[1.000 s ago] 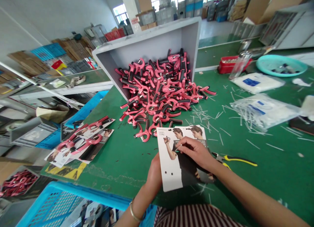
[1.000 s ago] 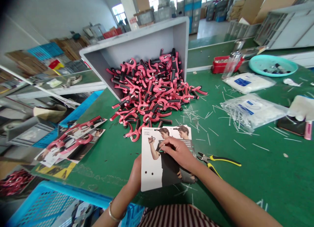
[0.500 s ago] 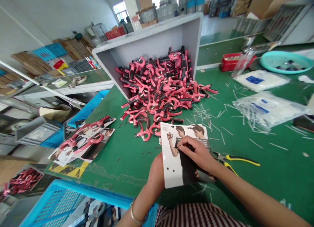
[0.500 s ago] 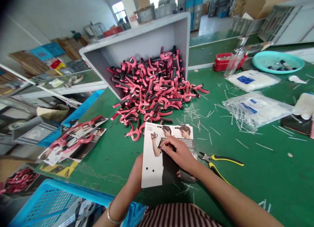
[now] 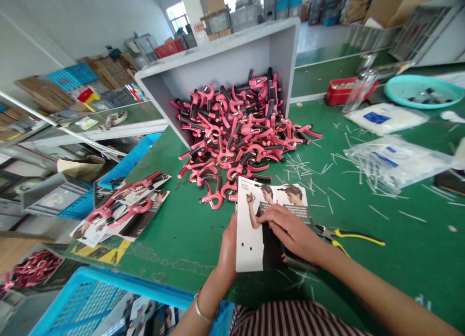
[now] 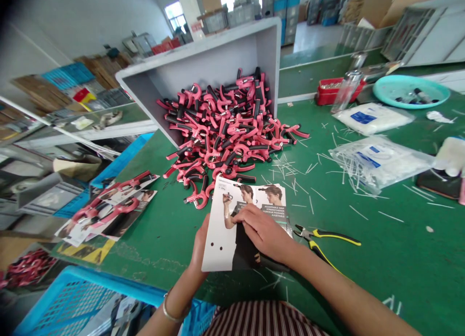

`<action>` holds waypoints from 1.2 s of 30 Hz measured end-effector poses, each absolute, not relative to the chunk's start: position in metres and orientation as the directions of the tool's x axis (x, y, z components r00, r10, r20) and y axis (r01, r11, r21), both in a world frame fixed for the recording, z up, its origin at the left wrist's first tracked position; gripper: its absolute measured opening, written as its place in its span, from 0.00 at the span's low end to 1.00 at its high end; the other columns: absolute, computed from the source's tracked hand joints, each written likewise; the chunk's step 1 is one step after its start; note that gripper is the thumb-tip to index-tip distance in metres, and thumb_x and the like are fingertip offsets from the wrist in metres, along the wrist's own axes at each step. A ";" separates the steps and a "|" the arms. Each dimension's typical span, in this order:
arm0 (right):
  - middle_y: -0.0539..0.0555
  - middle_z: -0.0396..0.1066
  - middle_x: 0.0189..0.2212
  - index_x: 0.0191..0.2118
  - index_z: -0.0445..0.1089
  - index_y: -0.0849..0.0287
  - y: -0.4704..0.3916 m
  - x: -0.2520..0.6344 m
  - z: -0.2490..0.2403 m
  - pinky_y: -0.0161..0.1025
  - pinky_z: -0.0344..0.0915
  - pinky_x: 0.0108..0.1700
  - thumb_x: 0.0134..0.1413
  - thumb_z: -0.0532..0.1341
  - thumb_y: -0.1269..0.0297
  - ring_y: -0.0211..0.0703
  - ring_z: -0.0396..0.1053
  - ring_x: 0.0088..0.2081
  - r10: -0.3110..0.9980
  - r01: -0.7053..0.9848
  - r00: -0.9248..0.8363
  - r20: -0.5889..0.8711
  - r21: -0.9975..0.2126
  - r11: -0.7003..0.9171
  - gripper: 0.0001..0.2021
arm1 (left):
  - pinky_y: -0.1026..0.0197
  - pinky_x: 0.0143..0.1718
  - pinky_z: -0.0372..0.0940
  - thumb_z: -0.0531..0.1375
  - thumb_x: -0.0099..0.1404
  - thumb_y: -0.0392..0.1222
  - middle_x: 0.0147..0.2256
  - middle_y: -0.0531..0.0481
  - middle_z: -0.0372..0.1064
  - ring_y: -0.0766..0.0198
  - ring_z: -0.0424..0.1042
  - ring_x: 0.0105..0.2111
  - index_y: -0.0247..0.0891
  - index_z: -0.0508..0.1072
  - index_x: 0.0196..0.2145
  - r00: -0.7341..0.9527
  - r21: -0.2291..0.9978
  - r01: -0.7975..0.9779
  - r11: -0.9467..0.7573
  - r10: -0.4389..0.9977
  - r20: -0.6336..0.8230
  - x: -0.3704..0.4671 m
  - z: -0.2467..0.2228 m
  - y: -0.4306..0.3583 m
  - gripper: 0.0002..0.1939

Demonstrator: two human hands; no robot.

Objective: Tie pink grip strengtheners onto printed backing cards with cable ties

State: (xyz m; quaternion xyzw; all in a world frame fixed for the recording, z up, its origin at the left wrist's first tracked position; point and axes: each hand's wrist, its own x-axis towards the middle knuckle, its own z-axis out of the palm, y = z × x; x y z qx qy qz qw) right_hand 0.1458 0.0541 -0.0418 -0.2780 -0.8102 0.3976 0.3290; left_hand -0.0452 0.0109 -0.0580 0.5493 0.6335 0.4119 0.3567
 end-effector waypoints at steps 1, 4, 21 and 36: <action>0.57 0.67 0.45 0.47 0.68 0.55 0.052 0.146 -0.040 0.44 0.61 0.54 0.67 0.51 0.70 0.46 0.65 0.49 0.710 0.207 -0.640 0.296 -0.822 0.530 0.10 | 0.58 0.40 0.68 0.59 0.60 0.35 0.35 0.46 0.75 0.58 0.73 0.35 0.37 0.73 0.40 -0.170 0.917 0.391 0.082 0.985 -0.015 -0.045 -0.058 0.010 0.09; 0.56 0.68 0.43 0.44 0.68 0.56 0.049 0.146 -0.039 0.44 0.61 0.53 0.67 0.54 0.67 0.46 0.65 0.48 0.747 0.265 -0.609 0.266 -0.820 0.508 0.06 | 0.60 0.38 0.67 0.61 0.60 0.40 0.36 0.48 0.76 0.59 0.73 0.34 0.37 0.73 0.42 -0.166 0.950 0.293 0.104 0.984 -0.057 -0.050 -0.052 0.004 0.11; 0.54 0.74 0.38 0.45 0.70 0.57 0.110 0.284 -0.056 0.40 0.68 0.39 0.68 0.50 0.63 0.41 0.72 0.33 0.980 0.837 -0.179 0.086 -0.510 0.197 0.12 | 0.65 0.19 0.64 0.68 0.56 0.51 0.27 0.52 0.76 0.62 0.72 0.21 0.36 0.68 0.55 0.065 0.890 -0.039 0.455 0.890 -0.452 -0.061 -0.037 0.006 0.32; 0.61 0.74 0.38 0.40 0.71 0.59 0.195 0.288 -0.040 0.49 0.59 0.48 0.65 0.52 0.63 0.53 0.68 0.42 0.877 0.872 -0.330 0.349 -0.245 0.425 0.11 | 0.60 0.41 0.67 0.69 0.55 0.43 0.39 0.44 0.79 0.58 0.77 0.38 0.33 0.75 0.46 0.044 0.906 -0.222 0.361 0.932 -0.361 -0.066 -0.030 0.015 0.21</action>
